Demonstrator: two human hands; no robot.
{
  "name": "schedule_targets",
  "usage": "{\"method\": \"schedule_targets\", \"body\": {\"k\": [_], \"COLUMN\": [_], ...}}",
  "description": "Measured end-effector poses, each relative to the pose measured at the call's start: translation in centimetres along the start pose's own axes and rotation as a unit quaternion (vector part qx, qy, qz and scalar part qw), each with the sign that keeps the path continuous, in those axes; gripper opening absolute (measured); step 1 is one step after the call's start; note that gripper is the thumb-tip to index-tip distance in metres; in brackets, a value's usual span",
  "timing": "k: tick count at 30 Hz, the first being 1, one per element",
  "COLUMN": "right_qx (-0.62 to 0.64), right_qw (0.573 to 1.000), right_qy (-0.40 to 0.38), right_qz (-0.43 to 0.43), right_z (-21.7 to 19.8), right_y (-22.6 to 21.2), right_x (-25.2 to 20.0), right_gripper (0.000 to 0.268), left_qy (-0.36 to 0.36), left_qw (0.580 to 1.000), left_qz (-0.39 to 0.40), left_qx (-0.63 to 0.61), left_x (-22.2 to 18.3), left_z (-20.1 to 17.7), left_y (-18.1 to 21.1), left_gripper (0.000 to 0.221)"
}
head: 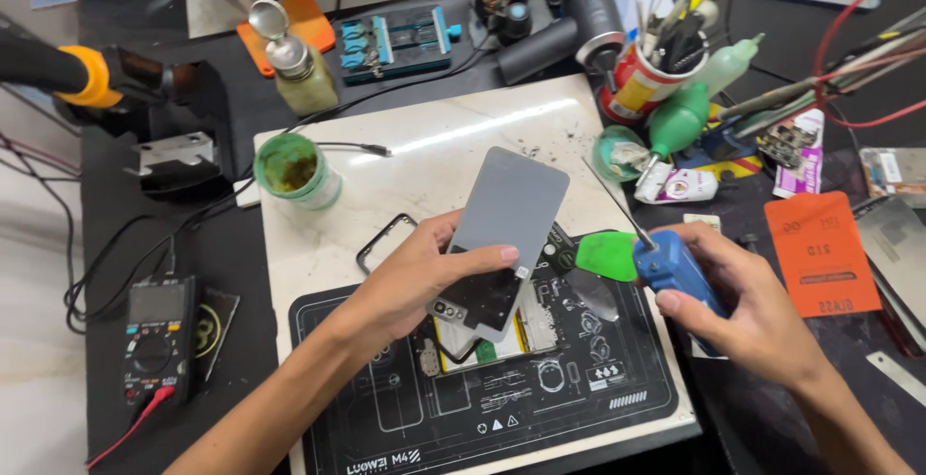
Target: The person prying the front screen assembly away from the back casing of a mobile phone using a green plastic pry tool, then lifting the screen to reveal the internal battery and motherboard components.
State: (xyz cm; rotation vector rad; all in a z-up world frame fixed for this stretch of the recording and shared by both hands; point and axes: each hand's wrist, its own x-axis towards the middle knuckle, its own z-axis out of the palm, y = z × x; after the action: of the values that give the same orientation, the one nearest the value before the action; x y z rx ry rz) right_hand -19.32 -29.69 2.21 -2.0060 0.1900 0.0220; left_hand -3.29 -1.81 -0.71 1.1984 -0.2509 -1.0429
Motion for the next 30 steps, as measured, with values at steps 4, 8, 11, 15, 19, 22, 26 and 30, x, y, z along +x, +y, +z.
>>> {"method": "schedule_targets", "body": {"k": [4,8,11,15,19,22,26,30], "right_qx": [-0.167,-0.295,-0.355,-0.392,-0.4,-0.402,-0.41,-0.408], "right_qw": [0.985,0.948,0.922,0.906,0.904,0.904,0.901,0.902], "right_qy": [0.033,0.065,0.078,0.082,0.073,0.067,0.057,0.052], "right_qz": [0.008,-0.103,-0.134,-0.136,-0.13,-0.132,-0.128,-0.13], "right_z": [1.1,2.4,2.8,3.1,3.2,3.2,3.2,3.2], "right_y": [-0.4,-1.0,-1.2,-1.0,-0.9,-0.8,-0.6,-0.5], "right_x": [-0.3,-0.5,-0.5,-0.4,-0.3,-0.3,-0.3,-0.4], "right_gripper": [0.057,0.062,0.064,0.063,0.064,0.064,0.065,0.064], "left_qy": [0.025,0.04,0.038,0.033,0.042,0.05,0.054,0.054], "left_qw": [0.999,0.999,0.999,0.999,0.999,0.998,0.998,0.998], "left_qz": [-0.031,-0.009,-0.013,-0.015,-0.016,-0.027,-0.026,-0.029], "left_qx": [0.002,0.022,-0.006,-0.028,-0.031,-0.032,-0.018,-0.024], "left_x": [-0.8,-0.8,-0.7,-0.7,-0.9,-1.0,-0.9,-0.9], "left_z": [-0.9,-1.3,-1.4,-1.4,-1.4,-1.5,-1.5,-1.6], "left_y": [0.4,0.7,0.7,0.7,0.9,1.1,1.0,0.9], "left_gripper": [0.061,0.059,0.06,0.059,0.059,0.06,0.06,0.062]}}
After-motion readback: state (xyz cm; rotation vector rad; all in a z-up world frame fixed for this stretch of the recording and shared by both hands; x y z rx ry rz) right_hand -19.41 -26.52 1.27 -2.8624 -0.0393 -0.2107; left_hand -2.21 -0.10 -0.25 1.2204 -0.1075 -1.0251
